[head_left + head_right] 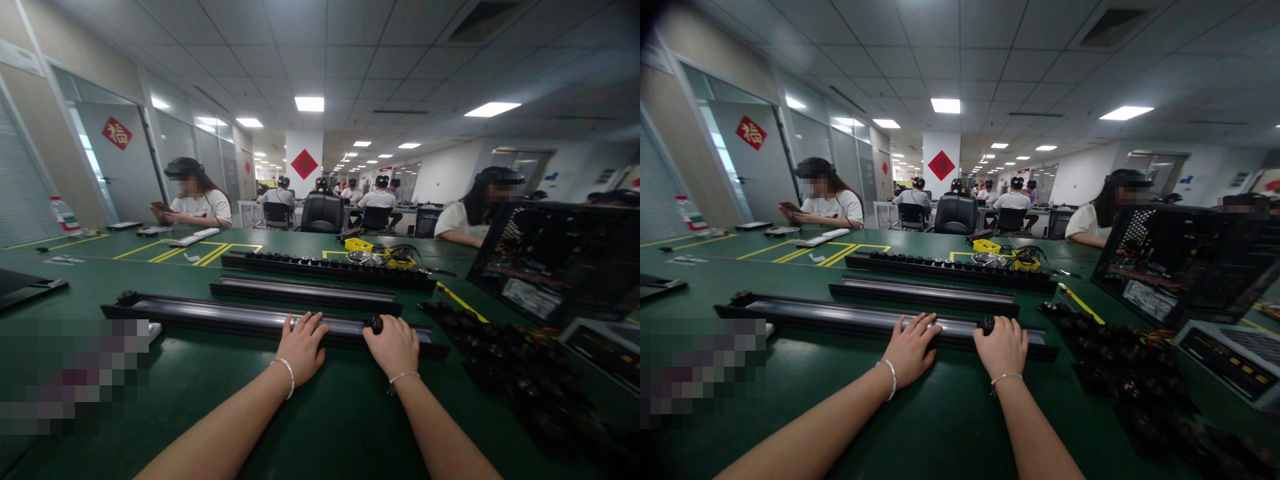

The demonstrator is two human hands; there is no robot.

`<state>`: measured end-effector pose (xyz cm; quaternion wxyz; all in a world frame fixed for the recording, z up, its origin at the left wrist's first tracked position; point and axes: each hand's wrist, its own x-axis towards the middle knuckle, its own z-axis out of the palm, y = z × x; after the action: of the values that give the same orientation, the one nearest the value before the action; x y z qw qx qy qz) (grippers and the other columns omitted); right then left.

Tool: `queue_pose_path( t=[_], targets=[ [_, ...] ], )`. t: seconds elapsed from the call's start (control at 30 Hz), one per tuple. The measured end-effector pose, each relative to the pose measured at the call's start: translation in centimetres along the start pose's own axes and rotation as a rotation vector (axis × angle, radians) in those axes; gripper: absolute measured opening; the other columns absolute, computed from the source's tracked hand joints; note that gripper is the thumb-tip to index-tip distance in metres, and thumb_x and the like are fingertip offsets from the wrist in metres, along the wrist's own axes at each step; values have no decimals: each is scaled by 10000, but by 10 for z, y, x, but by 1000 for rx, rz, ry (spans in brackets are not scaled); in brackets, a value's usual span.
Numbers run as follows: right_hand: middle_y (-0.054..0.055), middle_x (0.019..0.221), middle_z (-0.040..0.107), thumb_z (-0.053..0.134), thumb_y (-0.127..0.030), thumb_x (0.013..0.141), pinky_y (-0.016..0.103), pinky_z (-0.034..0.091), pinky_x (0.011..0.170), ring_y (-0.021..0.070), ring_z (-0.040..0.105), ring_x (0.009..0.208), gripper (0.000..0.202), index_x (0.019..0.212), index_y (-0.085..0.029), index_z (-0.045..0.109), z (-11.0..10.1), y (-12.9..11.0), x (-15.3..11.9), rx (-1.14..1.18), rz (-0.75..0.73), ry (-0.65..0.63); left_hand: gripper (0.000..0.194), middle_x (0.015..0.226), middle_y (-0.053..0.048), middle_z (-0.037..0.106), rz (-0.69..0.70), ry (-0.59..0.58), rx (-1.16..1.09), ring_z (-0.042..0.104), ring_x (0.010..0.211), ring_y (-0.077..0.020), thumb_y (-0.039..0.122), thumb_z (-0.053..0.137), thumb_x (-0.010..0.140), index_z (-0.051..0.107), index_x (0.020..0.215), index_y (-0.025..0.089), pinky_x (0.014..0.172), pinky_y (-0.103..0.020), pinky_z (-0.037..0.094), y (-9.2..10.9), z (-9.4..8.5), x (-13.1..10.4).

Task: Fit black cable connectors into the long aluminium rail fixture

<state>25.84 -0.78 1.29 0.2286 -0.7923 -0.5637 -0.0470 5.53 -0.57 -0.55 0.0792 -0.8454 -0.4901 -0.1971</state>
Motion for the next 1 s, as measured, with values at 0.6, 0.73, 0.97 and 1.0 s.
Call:
queue_pose_path(
  t=[0.6, 0.73, 0.97, 1.0],
  targets=[
    [106, 1290, 523, 389, -382, 763, 435, 198, 1053, 273, 341, 1264, 535, 1203, -120, 545, -2, 5, 1, -30, 46, 12, 414, 1419, -20, 401, 1, 11, -12, 328, 1299, -266, 317, 506, 798, 464, 1210, 313, 1062, -586, 151, -1, 1, 0],
    [96, 1334, 486, 353, -417, 788, 442, 182, 1068, 262, 326, 1281, 577, 1262, -125, 506, 0, 8, 0, -45, 48, -19, 419, 1416, -21, 404, -1, 11, -10, 328, 1300, -267, 308, 505, 796, 466, 1213, 318, 1065, -579, 151, 0, 1, 0],
    [53, 1408, 410, 286, -480, 820, 457, 162, 1081, 252, 273, 1319, 617, 1323, -169, 460, -2, 14, -3, -54, 51, -90, 423, 1417, -25, 404, 7, 8, -14, 330, 1300, -268, 302, 490, 802, 458, 1224, 314, 1063, -581, 159, -2, 1, 0],
    [50, 1409, 411, 285, -480, 821, 454, 162, 1082, 250, 274, 1319, 613, 1321, -174, 465, -2, 14, -3, -53, 51, -89, 422, 1417, -24, 404, 8, 8, -15, 331, 1300, -267, 304, 490, 803, 457, 1223, 315, 1062, -582, 161, -2, 1, 0]
  ],
)
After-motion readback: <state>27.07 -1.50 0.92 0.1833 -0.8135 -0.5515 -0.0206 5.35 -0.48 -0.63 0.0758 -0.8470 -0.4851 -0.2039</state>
